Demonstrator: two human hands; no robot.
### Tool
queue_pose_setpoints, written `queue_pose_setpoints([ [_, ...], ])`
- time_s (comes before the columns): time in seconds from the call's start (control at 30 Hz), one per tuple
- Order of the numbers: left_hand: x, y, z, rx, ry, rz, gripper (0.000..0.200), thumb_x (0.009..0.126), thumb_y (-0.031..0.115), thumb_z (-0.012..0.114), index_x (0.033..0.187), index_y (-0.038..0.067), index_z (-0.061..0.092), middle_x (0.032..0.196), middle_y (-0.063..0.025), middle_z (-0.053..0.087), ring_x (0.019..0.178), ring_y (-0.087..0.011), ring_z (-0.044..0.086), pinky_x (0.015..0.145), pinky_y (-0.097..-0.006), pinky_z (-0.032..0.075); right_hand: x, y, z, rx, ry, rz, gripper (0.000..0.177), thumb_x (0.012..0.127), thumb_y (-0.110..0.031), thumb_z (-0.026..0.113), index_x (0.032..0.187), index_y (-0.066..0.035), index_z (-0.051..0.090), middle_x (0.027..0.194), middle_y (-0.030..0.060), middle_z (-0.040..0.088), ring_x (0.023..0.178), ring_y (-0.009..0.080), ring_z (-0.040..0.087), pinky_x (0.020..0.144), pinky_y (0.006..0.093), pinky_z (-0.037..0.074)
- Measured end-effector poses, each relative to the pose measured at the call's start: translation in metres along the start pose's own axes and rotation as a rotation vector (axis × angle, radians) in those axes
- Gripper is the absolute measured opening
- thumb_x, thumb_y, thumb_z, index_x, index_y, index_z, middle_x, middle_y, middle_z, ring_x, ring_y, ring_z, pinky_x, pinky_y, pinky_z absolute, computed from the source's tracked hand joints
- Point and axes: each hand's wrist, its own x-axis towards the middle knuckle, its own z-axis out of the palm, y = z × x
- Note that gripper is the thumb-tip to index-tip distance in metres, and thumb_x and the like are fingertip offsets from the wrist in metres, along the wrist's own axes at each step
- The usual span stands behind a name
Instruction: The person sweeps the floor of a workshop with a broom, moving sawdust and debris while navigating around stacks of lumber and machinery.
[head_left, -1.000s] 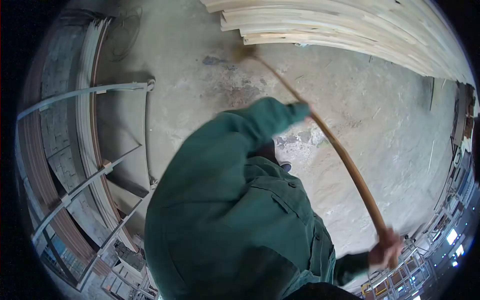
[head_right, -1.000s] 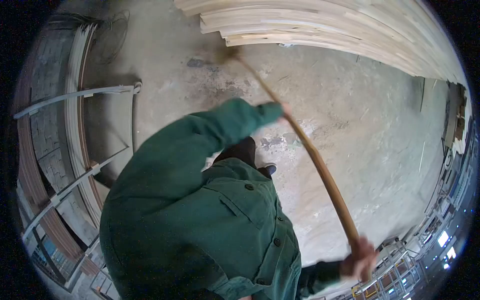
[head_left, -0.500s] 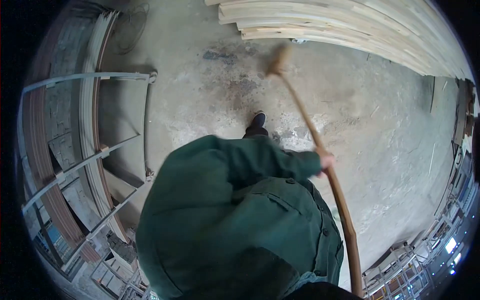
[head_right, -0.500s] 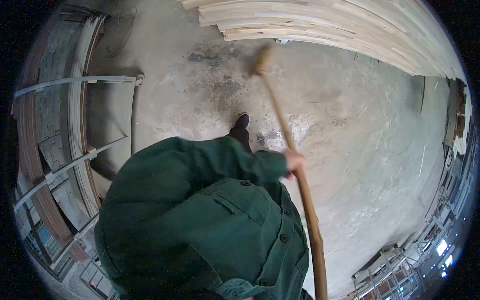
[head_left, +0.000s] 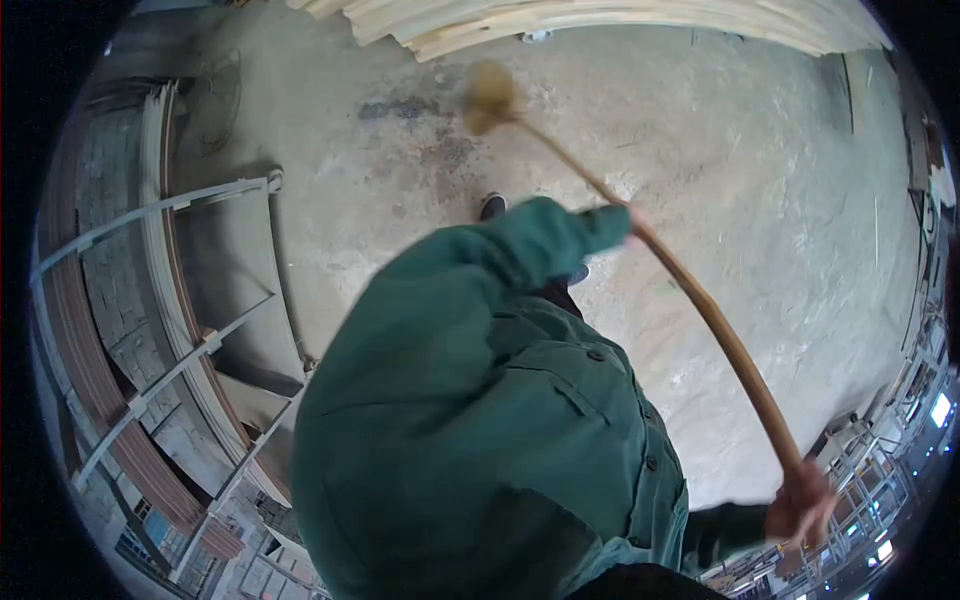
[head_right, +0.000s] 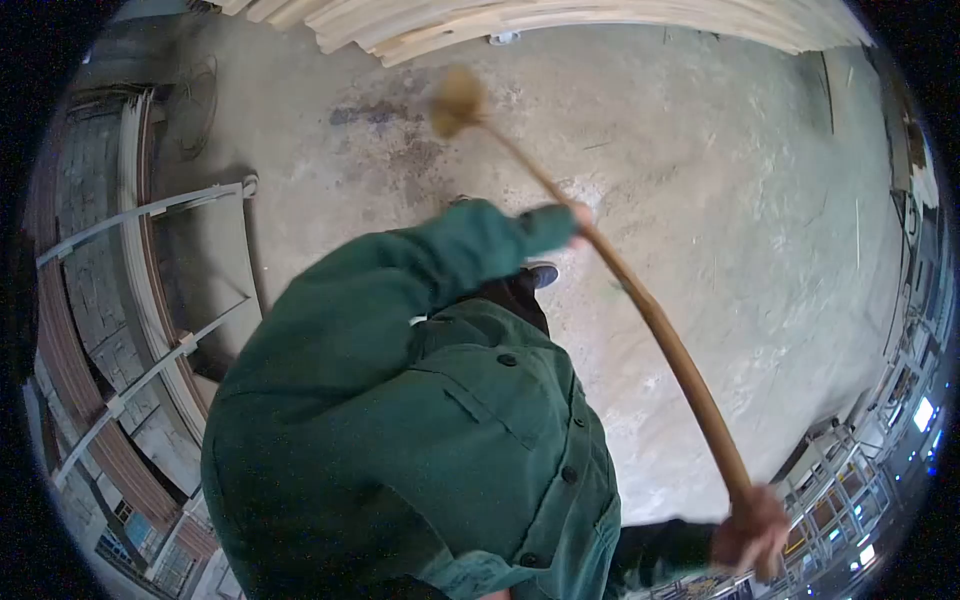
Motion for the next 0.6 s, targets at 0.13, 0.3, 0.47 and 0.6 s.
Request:
queue_pose_setpoints([
  [0.13,0.093,0.024,0.134,-0.518,-0.258,-0.668,0.021,0.06,0.019,0.035,0.05,0.002,0.044,0.041,-0.0091,0.041,0.029,-0.0165,0.036,0.028,-0.0289,0.03,-0.033,-0.059,-0.056,0.254,-0.298,-0.144,0.02,0.065,-0.02,0.039,0.063,0.0,0.041,0.056,0.0106,0.042,0.058,0.0178,0.04,0.06,0.0282,0.034],
  [0.3,0.072,0.093,0.169,-0.64,-0.268,-0.626,0.023,0.059,0.019,0.034,0.047,0.001,0.042,0.04,-0.0104,0.041,0.026,-0.016,0.036,0.025,-0.028,0.028,-0.038,-0.113,-0.01,0.043,-0.524,-0.347,0.017,0.065,-0.018,0.039,0.059,-0.002,0.038,0.048,0.0083,0.039,0.047,0.0173,0.038,0.047,0.0272,0.032],
  [0.47,-0.045,0.156,0.144,-0.857,0.021,-0.964,0.014,0.054,0.017,0.047,0.048,0.006,0.041,0.038,-0.0051,0.037,0.024,-0.0126,0.035,0.022,-0.023,0.025,-0.04,-0.101,-0.069,0.144,-0.38,-0.403,0.018,0.066,-0.019,0.037,0.058,-0.002,0.038,0.046,0.0075,0.038,0.042,0.0167,0.037,0.042,0.0263,0.031],
  [0.6,-0.086,0.066,0.099,-0.832,0.279,-1.091,0.017,0.058,0.023,0.044,0.054,0.007,0.04,0.045,-0.0039,0.036,0.033,-0.0116,0.032,0.027,-0.0206,0.027,-0.039,-0.028,-0.099,0.161,-0.177,-0.311,0.019,0.067,-0.02,0.036,0.058,-0.003,0.038,0.043,0.0068,0.038,0.038,0.0161,0.035,0.038,0.0255,0.03],
])
